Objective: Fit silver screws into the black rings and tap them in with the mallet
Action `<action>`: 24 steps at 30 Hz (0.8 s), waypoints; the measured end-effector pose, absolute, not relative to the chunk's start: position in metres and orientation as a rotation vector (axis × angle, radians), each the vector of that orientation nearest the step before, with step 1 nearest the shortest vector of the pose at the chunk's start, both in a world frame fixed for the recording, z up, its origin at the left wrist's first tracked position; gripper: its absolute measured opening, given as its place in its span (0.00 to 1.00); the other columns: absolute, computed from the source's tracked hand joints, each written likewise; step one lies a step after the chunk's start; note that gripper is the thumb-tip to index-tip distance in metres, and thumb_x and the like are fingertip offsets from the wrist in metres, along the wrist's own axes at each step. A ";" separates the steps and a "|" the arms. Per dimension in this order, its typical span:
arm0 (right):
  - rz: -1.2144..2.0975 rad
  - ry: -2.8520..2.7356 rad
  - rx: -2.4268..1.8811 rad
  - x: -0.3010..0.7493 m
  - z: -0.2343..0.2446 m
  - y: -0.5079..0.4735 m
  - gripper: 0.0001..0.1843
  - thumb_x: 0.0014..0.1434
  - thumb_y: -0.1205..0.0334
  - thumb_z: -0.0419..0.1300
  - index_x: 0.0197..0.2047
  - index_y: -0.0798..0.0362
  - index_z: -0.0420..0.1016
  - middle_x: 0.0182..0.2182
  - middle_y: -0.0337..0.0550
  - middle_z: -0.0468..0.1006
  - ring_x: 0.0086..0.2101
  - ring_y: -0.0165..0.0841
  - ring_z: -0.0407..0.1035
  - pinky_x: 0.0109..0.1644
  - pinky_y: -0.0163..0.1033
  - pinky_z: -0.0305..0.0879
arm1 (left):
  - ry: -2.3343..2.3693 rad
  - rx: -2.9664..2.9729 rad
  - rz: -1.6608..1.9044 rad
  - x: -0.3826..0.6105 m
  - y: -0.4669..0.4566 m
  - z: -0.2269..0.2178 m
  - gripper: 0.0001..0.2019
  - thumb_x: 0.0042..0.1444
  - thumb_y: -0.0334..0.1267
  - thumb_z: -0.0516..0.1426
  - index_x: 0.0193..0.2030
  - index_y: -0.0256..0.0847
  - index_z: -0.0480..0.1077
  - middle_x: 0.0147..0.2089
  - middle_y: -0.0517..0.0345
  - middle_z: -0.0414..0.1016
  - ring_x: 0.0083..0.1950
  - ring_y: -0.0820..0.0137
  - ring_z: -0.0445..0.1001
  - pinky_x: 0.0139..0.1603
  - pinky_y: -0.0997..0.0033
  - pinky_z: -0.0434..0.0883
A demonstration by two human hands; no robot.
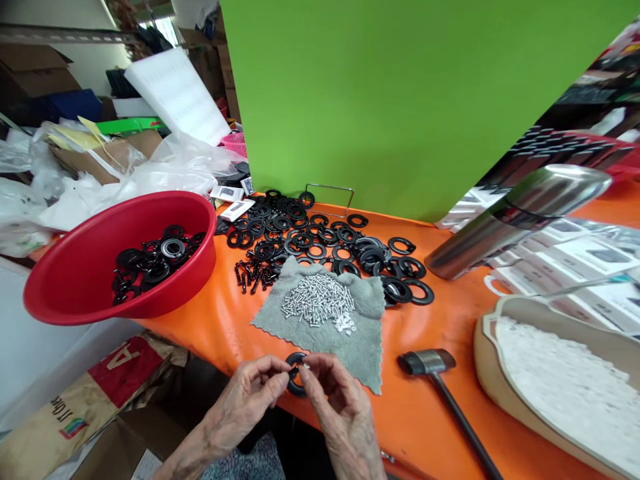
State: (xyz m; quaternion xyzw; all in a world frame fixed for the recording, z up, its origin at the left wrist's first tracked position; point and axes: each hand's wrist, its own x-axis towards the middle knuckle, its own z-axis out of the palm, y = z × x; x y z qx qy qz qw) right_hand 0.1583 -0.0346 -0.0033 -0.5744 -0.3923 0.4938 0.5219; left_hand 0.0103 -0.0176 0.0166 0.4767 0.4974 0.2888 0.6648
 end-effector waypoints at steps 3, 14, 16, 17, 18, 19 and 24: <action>1.209 -0.942 -1.329 0.155 -0.009 -0.034 0.16 0.49 0.46 0.66 0.33 0.50 0.76 0.27 0.39 0.74 0.30 0.31 0.70 0.34 0.34 0.68 | 1.168 1.196 0.619 0.010 -0.017 0.021 0.14 0.58 0.43 0.53 0.41 0.34 0.73 0.30 0.60 0.65 0.30 0.74 0.60 0.33 0.73 0.59; 1.328 -0.896 -1.292 0.151 -0.008 -0.037 0.15 0.48 0.49 0.68 0.36 0.48 0.77 0.25 0.35 0.72 0.29 0.28 0.67 0.35 0.32 0.66 | 1.216 1.314 0.576 0.004 -0.016 0.026 0.12 0.58 0.38 0.51 0.39 0.34 0.73 0.31 0.59 0.66 0.31 0.73 0.61 0.33 0.73 0.61; 1.327 -0.936 -1.334 0.151 -0.010 -0.037 0.17 0.50 0.47 0.66 0.39 0.48 0.77 0.28 0.37 0.74 0.30 0.30 0.68 0.37 0.34 0.68 | 1.192 1.281 0.577 0.004 -0.015 0.026 0.12 0.58 0.38 0.51 0.39 0.34 0.73 0.30 0.60 0.65 0.30 0.73 0.61 0.32 0.73 0.61; 1.326 -0.958 -1.370 0.152 -0.011 -0.037 0.19 0.51 0.46 0.65 0.41 0.48 0.77 0.30 0.39 0.75 0.31 0.30 0.68 0.37 0.35 0.68 | 1.190 1.282 0.577 0.004 -0.014 0.027 0.12 0.58 0.38 0.51 0.39 0.34 0.73 0.29 0.60 0.65 0.30 0.73 0.61 0.32 0.73 0.60; 1.328 -0.981 -1.408 0.153 -0.012 -0.037 0.19 0.52 0.44 0.63 0.42 0.48 0.77 0.30 0.40 0.75 0.30 0.31 0.68 0.37 0.35 0.68 | 1.194 1.302 0.577 0.004 -0.013 0.027 0.11 0.58 0.38 0.52 0.39 0.35 0.73 0.29 0.60 0.65 0.30 0.73 0.61 0.32 0.73 0.61; 1.336 -1.005 -1.438 0.155 -0.013 -0.037 0.20 0.53 0.43 0.62 0.42 0.48 0.77 0.29 0.39 0.74 0.29 0.31 0.67 0.37 0.36 0.68 | 1.205 1.338 0.577 0.004 -0.013 0.028 0.11 0.58 0.37 0.51 0.39 0.35 0.74 0.30 0.60 0.65 0.30 0.73 0.61 0.33 0.72 0.61; 1.442 -1.024 -1.488 0.167 -0.002 -0.038 0.20 0.52 0.41 0.61 0.34 0.50 0.77 0.20 0.34 0.66 0.24 0.28 0.60 0.30 0.32 0.62 | 1.202 1.480 0.582 0.001 -0.013 0.030 0.09 0.59 0.35 0.53 0.41 0.38 0.73 0.36 0.57 0.70 0.37 0.70 0.68 0.43 0.70 0.66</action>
